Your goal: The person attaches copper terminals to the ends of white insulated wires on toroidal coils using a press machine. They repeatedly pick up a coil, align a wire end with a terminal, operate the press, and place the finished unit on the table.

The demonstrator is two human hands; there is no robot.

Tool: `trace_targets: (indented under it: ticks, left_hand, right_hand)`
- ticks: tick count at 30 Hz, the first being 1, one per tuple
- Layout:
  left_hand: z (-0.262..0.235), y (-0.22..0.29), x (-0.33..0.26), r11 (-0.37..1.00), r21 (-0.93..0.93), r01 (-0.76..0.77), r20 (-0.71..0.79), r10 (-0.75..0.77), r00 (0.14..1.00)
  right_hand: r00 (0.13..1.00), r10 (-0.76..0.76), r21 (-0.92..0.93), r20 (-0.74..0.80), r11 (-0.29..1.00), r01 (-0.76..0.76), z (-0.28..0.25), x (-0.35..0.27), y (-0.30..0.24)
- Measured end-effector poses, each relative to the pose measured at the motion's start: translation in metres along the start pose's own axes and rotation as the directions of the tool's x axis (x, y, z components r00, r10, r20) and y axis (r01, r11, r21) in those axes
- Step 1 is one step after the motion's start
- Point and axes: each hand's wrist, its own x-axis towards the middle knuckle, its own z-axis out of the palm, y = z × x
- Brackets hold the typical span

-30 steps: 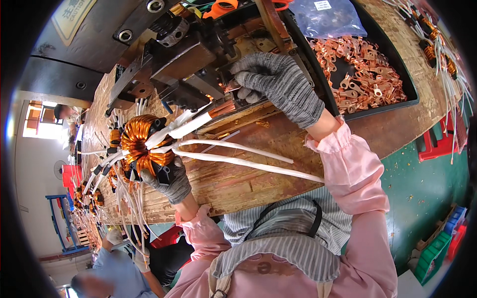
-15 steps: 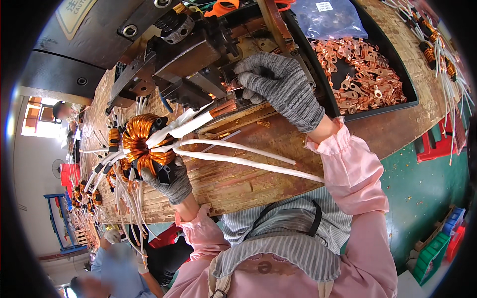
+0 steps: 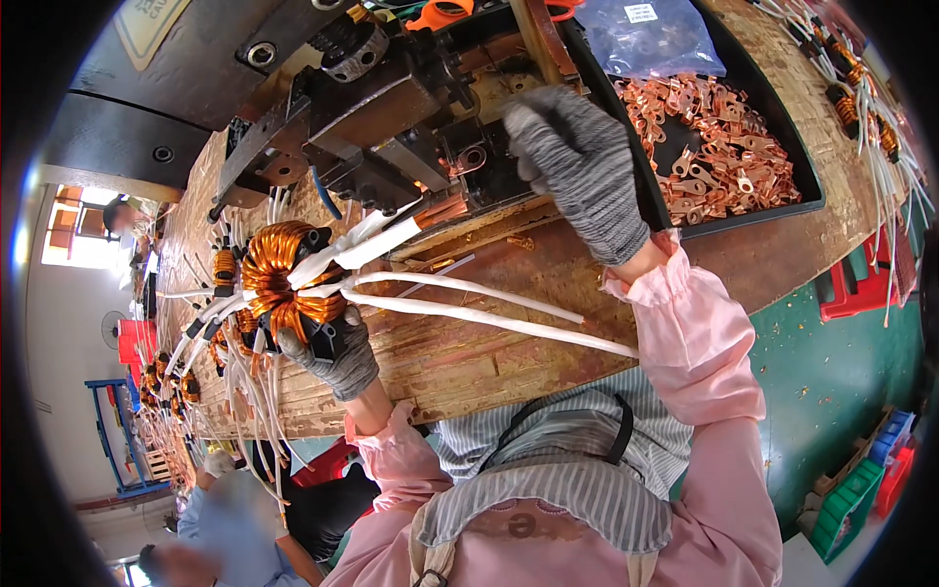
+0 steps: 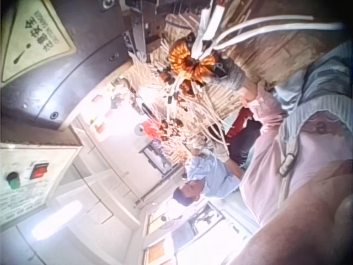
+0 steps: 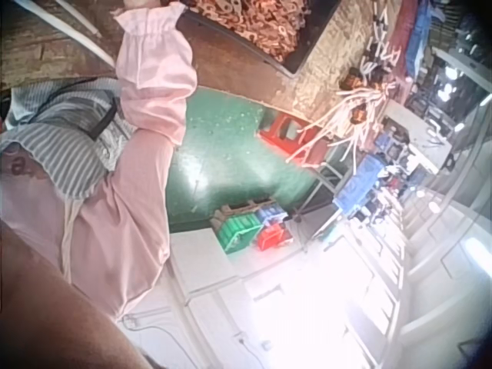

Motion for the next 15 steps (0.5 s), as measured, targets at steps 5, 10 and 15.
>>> trace_targets:
  ticks: [5, 10, 15]
  left_hand:
    - [0.013, 0.005, 0.006, 0.959, -0.248, 0.134, -0.266, -0.2, 0.943]
    - [0.004, 0.006, 0.009, 0.794, -0.57, 0.211, -0.004, -0.259, 0.966]
    - [0.001, -0.001, 0.011, 0.744, -0.634, 0.211, 0.049, -0.234, 0.971]
  right_hand:
    - [0.987, -0.003, 0.144, -0.159, 0.989, 0.026, -0.007, 0.002, 0.002]
    - [0.985, -0.021, 0.152, -0.168, 0.987, 0.047, -0.008, 0.002, 0.004]
    - [0.981, -0.014, 0.184, -0.191, 0.982, 0.05, -0.01, 0.001, 0.002]
